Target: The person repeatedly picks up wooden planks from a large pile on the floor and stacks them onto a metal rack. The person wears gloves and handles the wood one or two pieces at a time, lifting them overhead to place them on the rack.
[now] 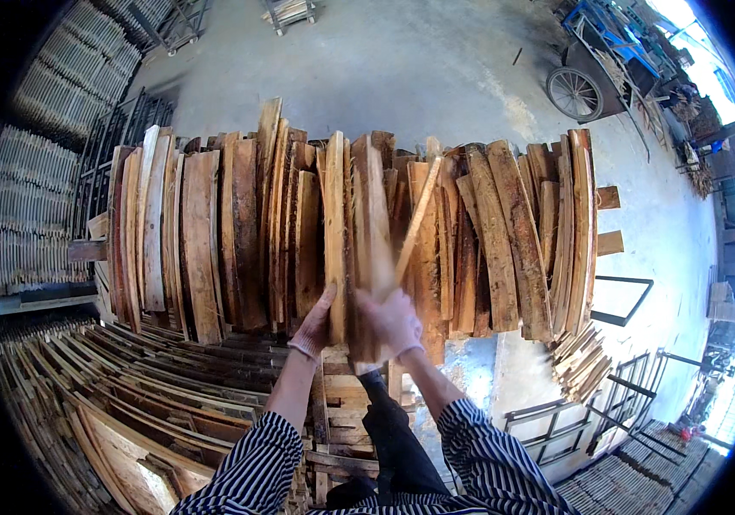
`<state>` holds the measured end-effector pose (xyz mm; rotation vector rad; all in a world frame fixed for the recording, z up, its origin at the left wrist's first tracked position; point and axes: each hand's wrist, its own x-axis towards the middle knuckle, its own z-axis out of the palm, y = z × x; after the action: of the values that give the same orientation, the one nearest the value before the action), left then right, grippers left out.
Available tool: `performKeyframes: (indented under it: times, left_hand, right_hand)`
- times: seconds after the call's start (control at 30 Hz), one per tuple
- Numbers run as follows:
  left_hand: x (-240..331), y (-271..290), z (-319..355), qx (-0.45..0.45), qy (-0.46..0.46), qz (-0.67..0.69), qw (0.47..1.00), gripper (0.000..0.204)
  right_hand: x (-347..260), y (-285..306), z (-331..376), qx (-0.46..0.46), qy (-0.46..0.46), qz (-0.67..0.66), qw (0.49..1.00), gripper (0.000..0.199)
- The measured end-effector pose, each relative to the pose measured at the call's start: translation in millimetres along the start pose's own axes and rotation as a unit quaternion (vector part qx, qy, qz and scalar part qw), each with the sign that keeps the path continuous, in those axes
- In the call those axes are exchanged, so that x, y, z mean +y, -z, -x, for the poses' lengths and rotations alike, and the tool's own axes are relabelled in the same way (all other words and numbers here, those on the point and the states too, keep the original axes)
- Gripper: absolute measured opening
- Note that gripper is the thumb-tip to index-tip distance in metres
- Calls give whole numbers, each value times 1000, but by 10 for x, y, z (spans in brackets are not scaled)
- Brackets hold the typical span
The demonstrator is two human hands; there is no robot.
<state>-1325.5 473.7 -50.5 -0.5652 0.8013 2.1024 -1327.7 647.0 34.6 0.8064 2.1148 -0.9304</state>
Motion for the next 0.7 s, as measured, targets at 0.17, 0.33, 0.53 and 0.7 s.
performKeyframes:
  times: [0.17,0.33,0.53,0.7]
  left_hand:
    - [-387,-61,989,72,-27,15,997,63]
    - [-411,-325,1480,113,124,40,985,62]
    - [-408,-525,1406,117,8,-70,991,69]
    - [-850,-669,2151,106,-85,-120,983,100]
  right_hand:
    - [234,85,663,-123,60,113,984,100]
    - [1322,-483,-496,-267,-102,-621,730,72]
    - [1040,-766,-477,-249,5,-570,783,64]
    - [871,-273,543,-242,65,-422,872,55]
